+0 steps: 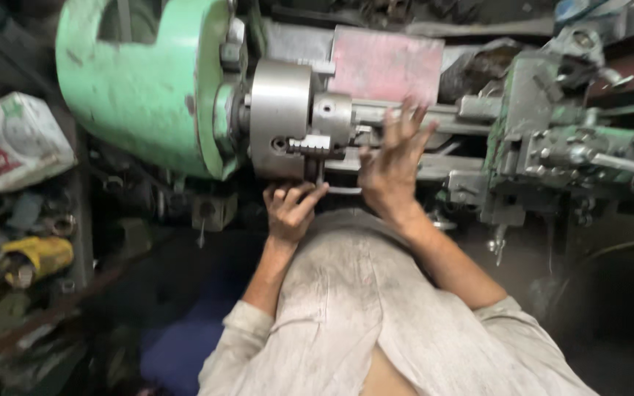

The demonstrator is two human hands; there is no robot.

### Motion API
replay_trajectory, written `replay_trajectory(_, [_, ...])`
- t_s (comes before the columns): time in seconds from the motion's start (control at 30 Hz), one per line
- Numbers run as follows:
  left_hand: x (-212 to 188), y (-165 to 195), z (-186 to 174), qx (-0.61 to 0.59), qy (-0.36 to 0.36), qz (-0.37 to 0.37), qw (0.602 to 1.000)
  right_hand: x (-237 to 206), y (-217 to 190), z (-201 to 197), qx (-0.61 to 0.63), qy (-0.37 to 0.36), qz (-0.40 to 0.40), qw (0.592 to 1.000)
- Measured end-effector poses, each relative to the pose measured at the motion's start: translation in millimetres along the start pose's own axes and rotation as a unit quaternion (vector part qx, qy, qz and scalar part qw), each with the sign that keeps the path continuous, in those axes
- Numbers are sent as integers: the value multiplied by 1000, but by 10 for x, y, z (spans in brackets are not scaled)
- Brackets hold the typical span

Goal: The person inserts multiple metal pins into a metallic engine block using a small metal rod, then moves to a lathe and inserts a pin into the chuck, adjusting the chuck with both hands.

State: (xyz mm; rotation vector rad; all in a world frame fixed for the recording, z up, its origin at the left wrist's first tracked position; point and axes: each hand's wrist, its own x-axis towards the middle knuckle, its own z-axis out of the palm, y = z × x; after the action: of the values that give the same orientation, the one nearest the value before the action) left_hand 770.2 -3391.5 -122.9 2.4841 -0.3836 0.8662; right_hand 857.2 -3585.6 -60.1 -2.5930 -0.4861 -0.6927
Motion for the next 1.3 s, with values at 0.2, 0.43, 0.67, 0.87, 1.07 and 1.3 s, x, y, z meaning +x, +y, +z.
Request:
replay_trajectory(0.2, [-69, 85, 122, 4, -2, -56, 998, -266, 76, -274, 110, -197, 231, 946])
replay_trajectory(0.43, [-39, 152, 0, -114, -137, -109, 978, -474, 30, -389, 290, -295, 61, 908])
replay_trajectory(0.67, [-686, 60, 158, -163, -368, -149, 903, -982, -4, -149, 187, -438, 5, 879])
replay_trajectory(0.87, [-1727, -372, 633, 116, -429, -189, 876, -1301, 399, -160, 100, -545, -16, 832])
replay_trajectory(1.07, [-2146, -574, 865, 219, -351, -200, 888, -1440, 513, -181, 97, -563, 6, 821])
replay_trajectory(1.3, [-1672, -120, 1273, 42, -468, -290, 834, -1434, 441, -279, 132, -564, 24, 815])
